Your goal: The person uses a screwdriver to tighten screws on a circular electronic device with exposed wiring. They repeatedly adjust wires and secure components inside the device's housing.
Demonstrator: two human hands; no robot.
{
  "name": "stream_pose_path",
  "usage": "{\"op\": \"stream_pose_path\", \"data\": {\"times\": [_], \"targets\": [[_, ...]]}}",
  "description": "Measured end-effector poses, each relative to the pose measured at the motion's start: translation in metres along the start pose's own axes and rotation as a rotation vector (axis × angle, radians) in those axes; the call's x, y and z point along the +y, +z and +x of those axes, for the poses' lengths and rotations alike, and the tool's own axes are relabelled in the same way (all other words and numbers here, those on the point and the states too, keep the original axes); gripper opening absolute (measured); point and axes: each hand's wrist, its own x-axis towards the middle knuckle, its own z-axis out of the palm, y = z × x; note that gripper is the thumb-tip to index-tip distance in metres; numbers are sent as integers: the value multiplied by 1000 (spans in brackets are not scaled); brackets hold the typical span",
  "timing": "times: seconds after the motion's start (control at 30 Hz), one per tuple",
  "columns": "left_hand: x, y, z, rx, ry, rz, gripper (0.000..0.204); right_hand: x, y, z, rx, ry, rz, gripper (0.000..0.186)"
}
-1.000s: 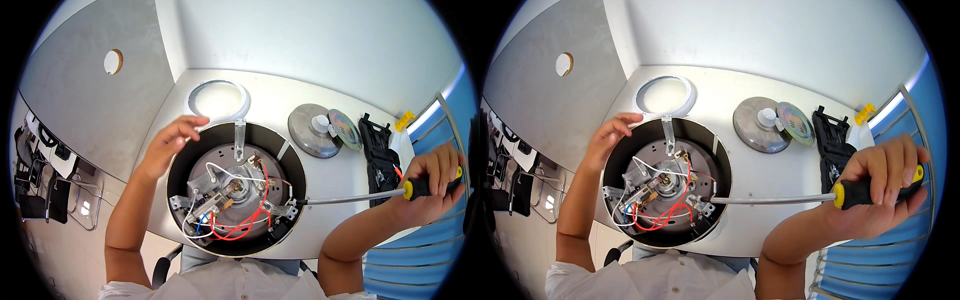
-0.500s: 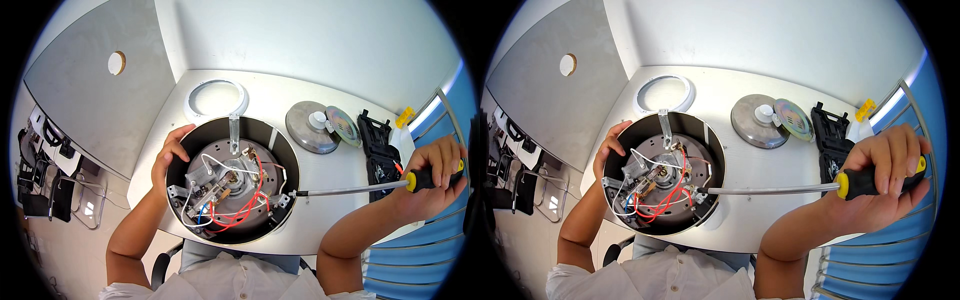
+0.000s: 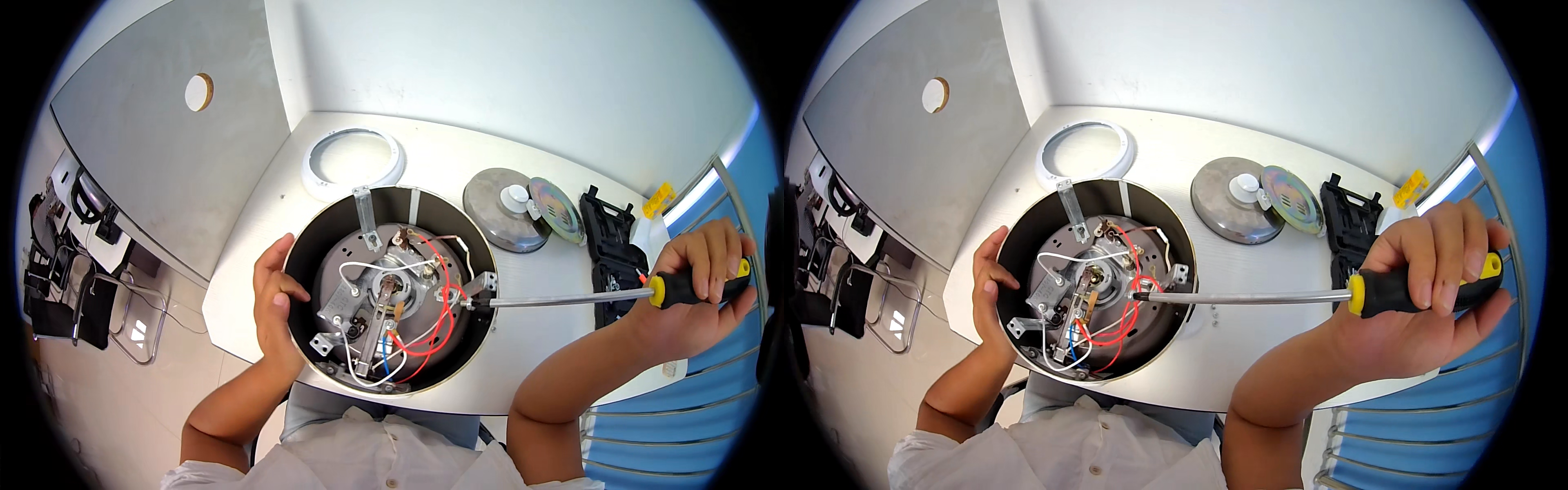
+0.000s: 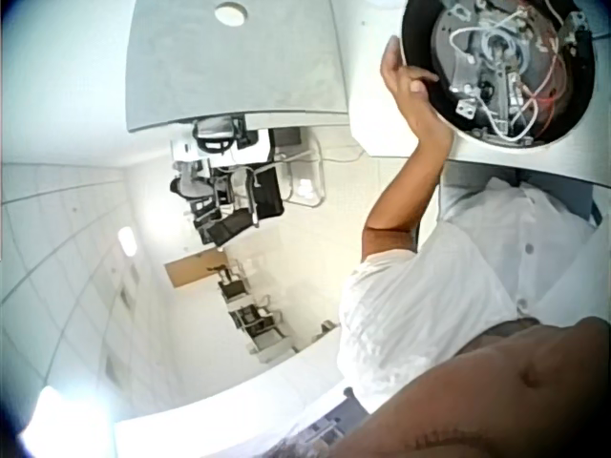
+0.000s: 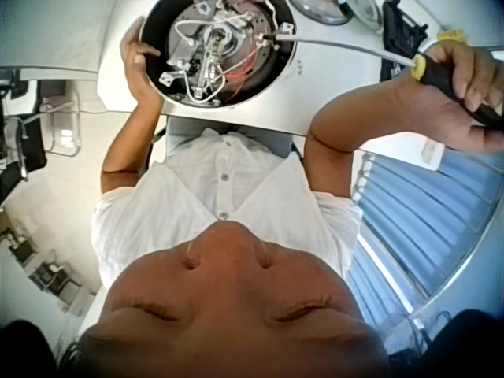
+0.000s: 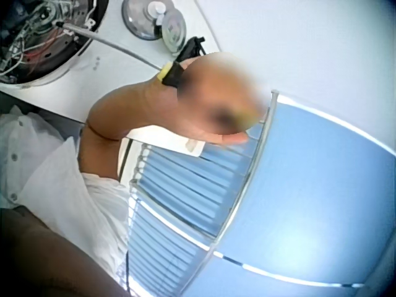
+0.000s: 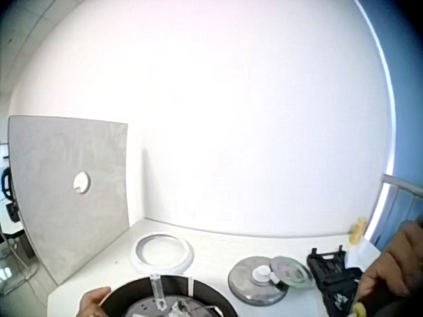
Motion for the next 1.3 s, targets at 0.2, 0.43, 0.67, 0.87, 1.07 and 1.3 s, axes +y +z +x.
{"op": "stream_pose_path", "data": {"times": [0.2, 0.43, 0.67, 0.87, 1.07, 1.3], "targets": [[15, -5, -19, 120, -45, 180, 52, -1, -3, 1, 31, -3, 34, 32], [32, -21, -39, 78, 9, 236, 56, -4, -10, 4, 55, -4, 41, 32], [44, -34, -20, 86, -68, 37, 61, 1, -8, 2, 23, 12, 44, 32], [73, -32, 92, -632, 391, 351, 47, 28, 4, -13, -124, -65, -222, 39], [57, 21, 140, -1127, 448, 389, 63, 31, 15, -21, -164, -144, -295, 39], [82, -6, 185, -686, 411, 118, 53, 23, 14, -12, -59, -207, -173, 38]]}}
